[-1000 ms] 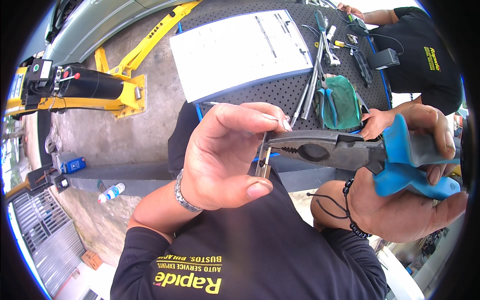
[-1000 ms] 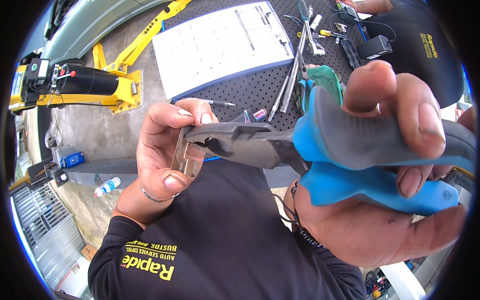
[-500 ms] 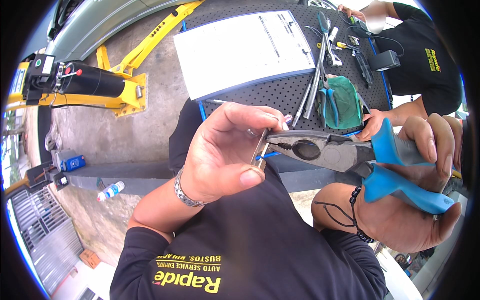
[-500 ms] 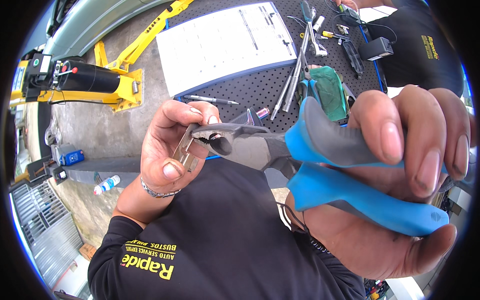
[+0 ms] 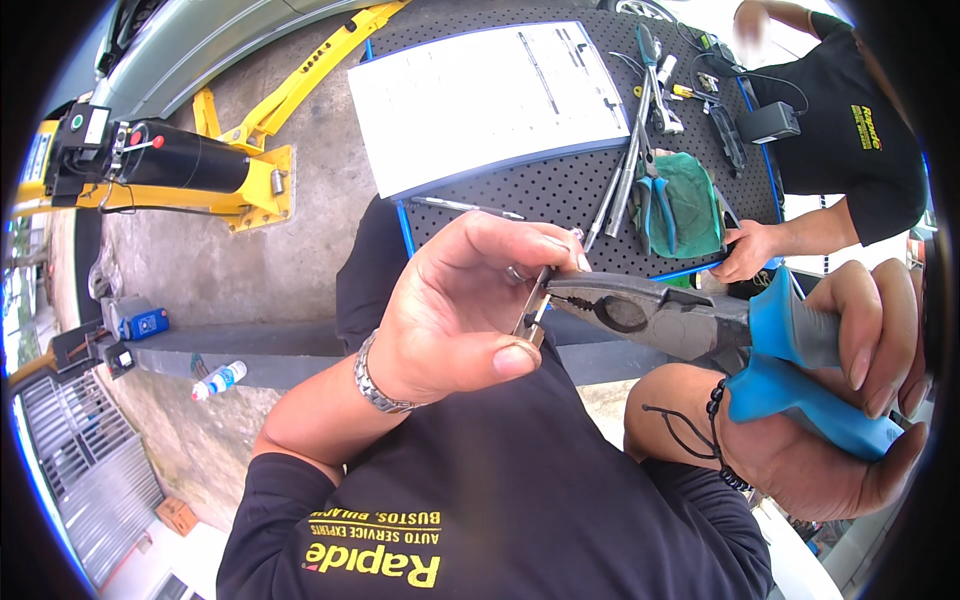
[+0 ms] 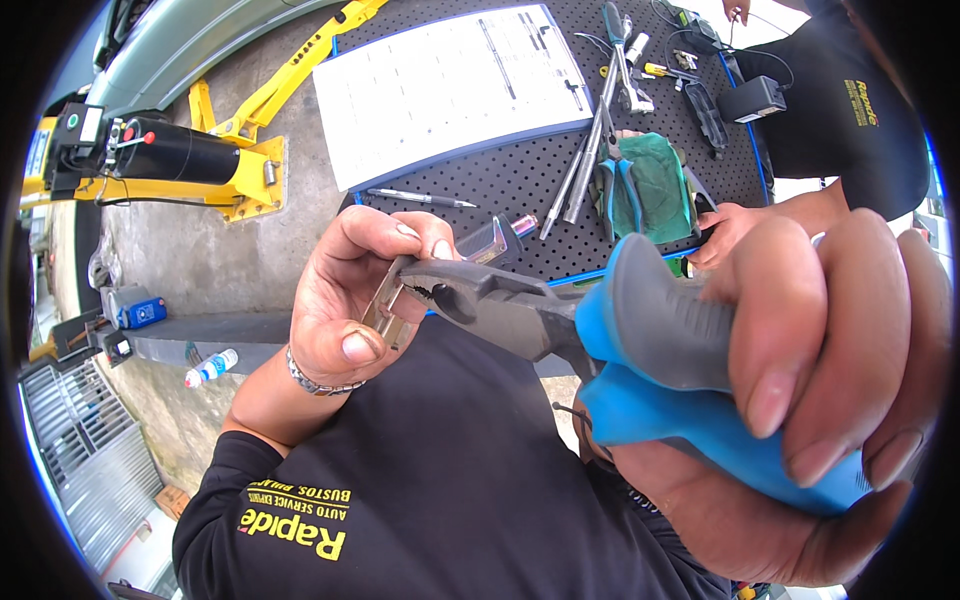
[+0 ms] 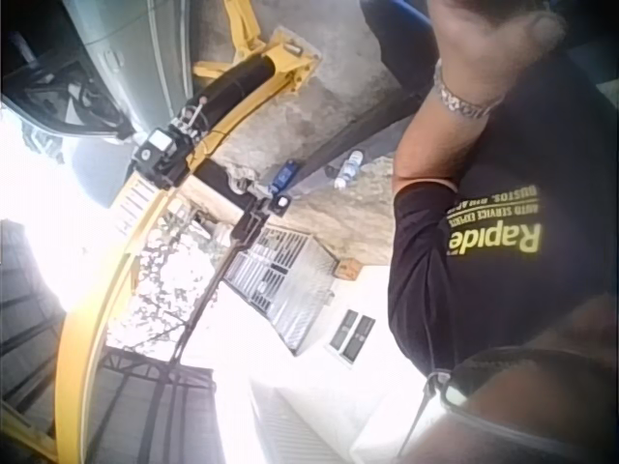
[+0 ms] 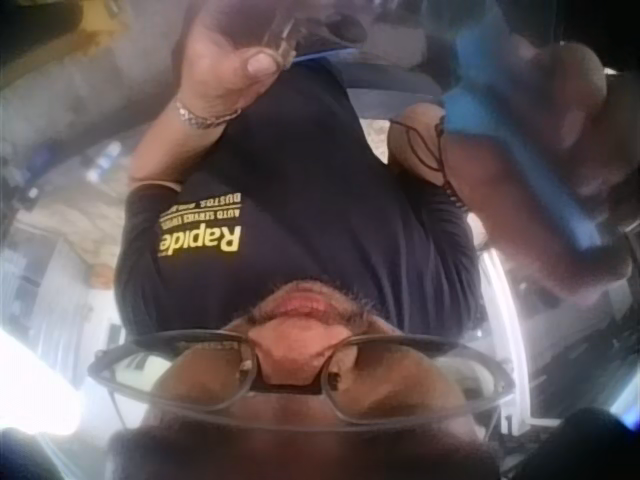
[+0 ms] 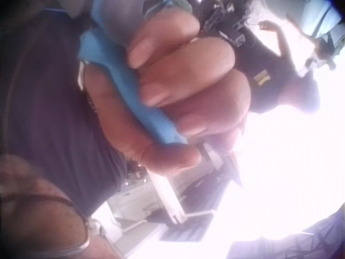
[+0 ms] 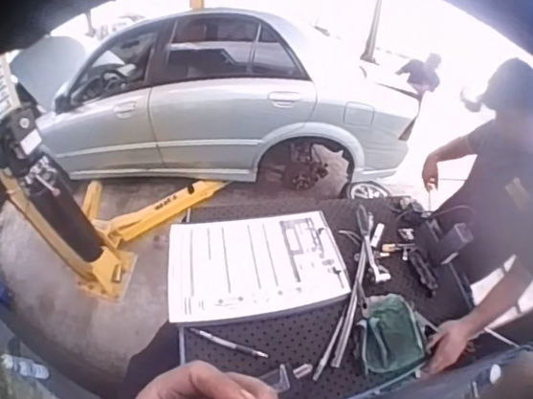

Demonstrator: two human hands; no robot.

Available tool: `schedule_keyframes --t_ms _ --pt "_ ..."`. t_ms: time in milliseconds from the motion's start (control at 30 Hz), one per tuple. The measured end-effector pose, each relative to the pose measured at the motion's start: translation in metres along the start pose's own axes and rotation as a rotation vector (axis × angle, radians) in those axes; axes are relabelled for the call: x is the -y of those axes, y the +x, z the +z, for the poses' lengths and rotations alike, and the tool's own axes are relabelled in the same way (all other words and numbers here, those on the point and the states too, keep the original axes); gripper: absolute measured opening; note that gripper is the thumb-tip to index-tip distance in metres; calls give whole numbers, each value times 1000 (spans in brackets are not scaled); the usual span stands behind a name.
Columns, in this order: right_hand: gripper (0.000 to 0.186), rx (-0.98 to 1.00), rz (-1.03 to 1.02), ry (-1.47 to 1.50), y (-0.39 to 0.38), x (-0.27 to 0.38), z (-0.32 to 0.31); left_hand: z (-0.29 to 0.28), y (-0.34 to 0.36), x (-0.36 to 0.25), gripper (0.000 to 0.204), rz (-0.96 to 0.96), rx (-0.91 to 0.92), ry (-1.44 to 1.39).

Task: The person writes on a clipboard, then wipes a small metal car part with a green cloth. They use pliers to manipulate the part, repeatedly squeezing and adjusting it. The person also opens a tool drawer and retrieves a tool before continuing to work on the part with the pliers.

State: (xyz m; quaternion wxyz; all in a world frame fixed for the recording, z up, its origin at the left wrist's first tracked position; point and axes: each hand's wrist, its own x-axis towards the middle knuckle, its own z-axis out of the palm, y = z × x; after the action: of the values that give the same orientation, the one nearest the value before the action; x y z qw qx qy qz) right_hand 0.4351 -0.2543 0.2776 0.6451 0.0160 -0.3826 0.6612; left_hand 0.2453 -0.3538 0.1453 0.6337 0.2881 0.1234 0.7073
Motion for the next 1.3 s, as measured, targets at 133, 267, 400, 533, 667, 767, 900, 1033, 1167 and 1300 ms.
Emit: schedule_keyframes --t_ms 133,267,400,533,667,767,900,1033,1167,1300 --pt "30 51 31 16 0 5 -2 -1 2 1 55 -4 19 -9" --pt "29 81 85 49 3 -5 1 1 4 4 55 -2 0 -20" --pt "28 13 25 -25 3 -7 5 5 3 5 56 -24 -37 -45" --pt "27 -5 17 8 3 5 -3 4 2 6 66 -44 50 -38" --pt "26 -30 13 9 3 14 -5 -1 4 10 66 -59 121 -134" --pt "25 -48 10 19 3 21 -6 4 2 12 61 -56 66 -192" --pt "24 -59 23 30 1 26 -4 14 0 13 55 -79 -47 -183" --pt "24 -55 31 44 -1 23 -1 14 0 15 56 -89 3 -208" --pt "23 -64 36 46 -3 29 0 11 -4 15 55 -87 86 -160" --pt "22 -74 38 56 -3 30 4 12 -4 15 50 -51 101 -106"
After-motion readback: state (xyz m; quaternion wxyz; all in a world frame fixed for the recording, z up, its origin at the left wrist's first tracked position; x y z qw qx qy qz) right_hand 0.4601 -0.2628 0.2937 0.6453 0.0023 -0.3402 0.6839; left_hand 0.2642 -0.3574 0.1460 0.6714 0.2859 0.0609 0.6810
